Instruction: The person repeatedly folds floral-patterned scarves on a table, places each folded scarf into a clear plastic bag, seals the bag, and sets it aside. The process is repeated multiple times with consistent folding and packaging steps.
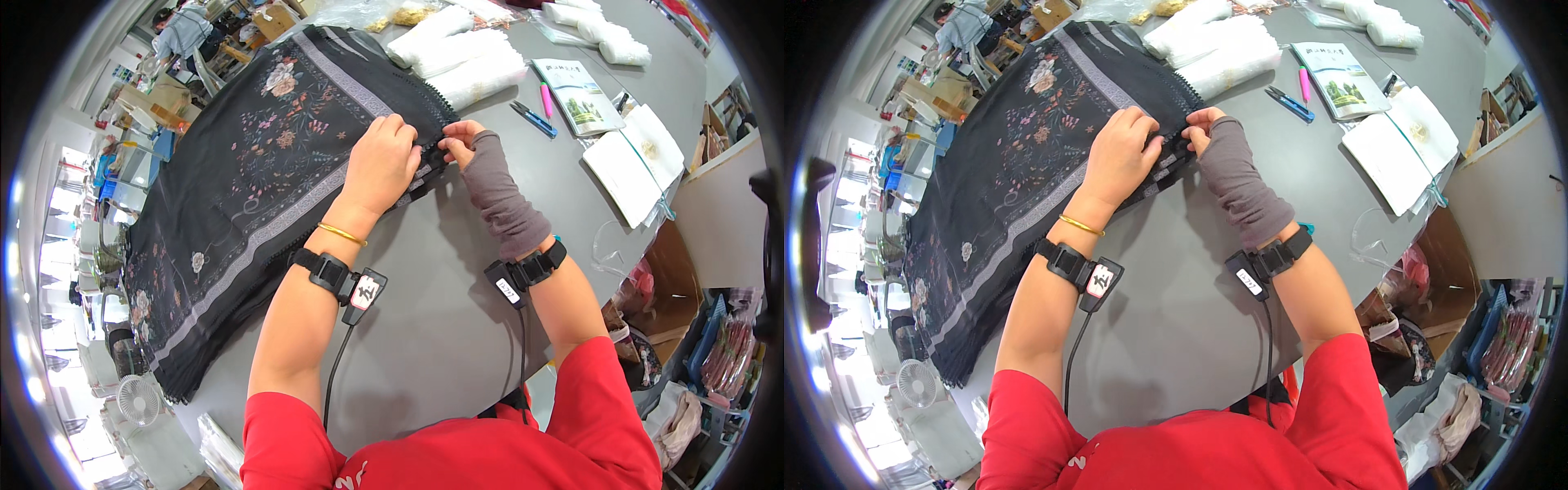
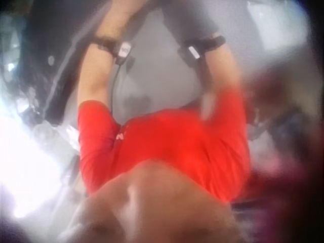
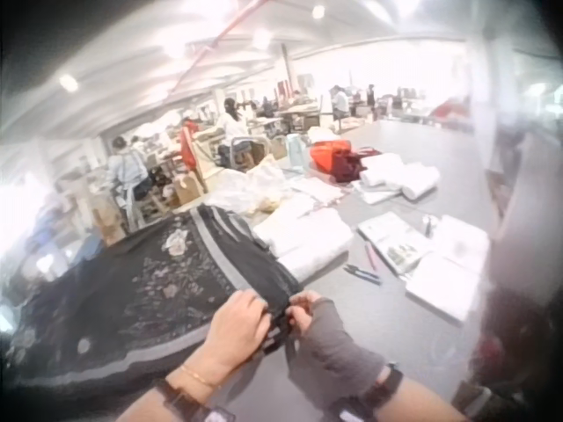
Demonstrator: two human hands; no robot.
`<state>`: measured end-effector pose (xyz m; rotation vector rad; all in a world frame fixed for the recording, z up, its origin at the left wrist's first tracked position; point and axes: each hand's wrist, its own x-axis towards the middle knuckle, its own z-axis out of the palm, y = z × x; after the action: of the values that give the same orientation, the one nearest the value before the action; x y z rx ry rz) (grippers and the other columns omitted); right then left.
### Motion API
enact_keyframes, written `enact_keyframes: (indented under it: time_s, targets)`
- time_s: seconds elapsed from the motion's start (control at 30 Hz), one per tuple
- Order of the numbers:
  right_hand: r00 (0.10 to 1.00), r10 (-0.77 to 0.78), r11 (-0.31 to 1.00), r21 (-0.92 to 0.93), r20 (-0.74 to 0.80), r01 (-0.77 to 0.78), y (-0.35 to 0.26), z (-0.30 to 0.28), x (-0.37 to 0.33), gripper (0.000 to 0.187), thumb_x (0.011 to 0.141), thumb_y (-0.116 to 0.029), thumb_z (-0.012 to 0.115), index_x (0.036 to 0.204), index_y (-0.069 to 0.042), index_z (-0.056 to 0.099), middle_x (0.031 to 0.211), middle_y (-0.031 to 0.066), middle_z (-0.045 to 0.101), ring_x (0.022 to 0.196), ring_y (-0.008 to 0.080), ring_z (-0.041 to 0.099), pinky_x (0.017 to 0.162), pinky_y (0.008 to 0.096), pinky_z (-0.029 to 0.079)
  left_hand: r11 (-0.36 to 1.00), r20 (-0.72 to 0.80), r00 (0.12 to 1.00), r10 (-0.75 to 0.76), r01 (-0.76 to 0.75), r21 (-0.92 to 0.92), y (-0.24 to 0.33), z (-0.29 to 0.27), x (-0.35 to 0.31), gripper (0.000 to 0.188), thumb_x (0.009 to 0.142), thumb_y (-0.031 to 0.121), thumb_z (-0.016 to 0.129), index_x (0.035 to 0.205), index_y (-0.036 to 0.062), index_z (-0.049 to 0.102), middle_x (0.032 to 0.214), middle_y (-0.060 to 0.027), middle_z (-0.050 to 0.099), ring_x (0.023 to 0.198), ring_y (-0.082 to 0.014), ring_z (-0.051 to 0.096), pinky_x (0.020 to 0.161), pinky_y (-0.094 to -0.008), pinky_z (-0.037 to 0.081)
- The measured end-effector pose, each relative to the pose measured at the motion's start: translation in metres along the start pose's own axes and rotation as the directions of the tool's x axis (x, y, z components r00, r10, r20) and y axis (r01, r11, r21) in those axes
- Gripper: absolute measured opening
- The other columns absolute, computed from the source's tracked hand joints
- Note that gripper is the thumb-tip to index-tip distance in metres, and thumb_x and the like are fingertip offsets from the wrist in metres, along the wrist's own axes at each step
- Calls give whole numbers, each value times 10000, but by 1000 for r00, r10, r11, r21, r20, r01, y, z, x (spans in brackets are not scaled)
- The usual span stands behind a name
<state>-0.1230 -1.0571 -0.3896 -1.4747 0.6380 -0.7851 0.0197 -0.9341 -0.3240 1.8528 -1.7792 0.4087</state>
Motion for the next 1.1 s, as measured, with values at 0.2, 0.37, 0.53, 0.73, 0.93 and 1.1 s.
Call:
enact_keyframes:
  time_s: [0.2,0.37,0.53,0.73,0.93,1.1]
  targets:
    - [1000,-6,1000,27,11,6,-16,-7,-2,217,1034,-110,588,1182,35,654,977,102,747,831,125,674,751,296,552,794,126,885,-448,459,-398,-22,14,1,104,944,109,729,925,9,744,824,-37,700,737,-141,663,680,-333,546]
    - [991,-132,926,-360,-36,110,-26,5,3,232,1000,-192,690,1143,-9,683,925,70,746,813,130,672,757,298,547,344,334,723,-604,615,-710,-29,-17,11,152,997,153,721,995,2,740,828,42,676,701,-38,560,636,-214,457]
    - [1000,-17,996,-83,25,19,-30,5,14,186,936,-157,778,1021,-13,698,860,52,724,766,126,657,697,300,536,704,-118,881,-459,280,-652,-11,-61,30,55,995,49,692,989,-2,711,900,14,697,773,-77,625,706,-245,504]
    - [992,-39,997,70,120,31,-47,-10,15,138,953,-107,764,1001,-15,673,841,31,705,762,98,648,649,249,486,999,-101,995,7,-10,-35,8,-22,7,113,855,52,760,934,24,684,895,-104,649,896,-311,643,800,-396,542]
    - [886,-440,820,-337,144,462,-60,-5,19,617,851,-83,807,1423,-126,579,1317,122,589,1162,216,565,800,316,520,997,-228,973,-16,-3,-80,-1,-19,4,74,843,48,751,911,42,724,927,-82,675,920,-312,656,796,-415,552]
    - [665,-532,567,-364,524,739,-87,7,43,459,860,-103,805,1310,-155,735,1496,55,571,1324,256,522,916,336,505,990,-267,961,-70,34,-137,-6,-36,6,90,876,111,743,883,23,728,918,-102,671,931,-324,658,826,-427,551]
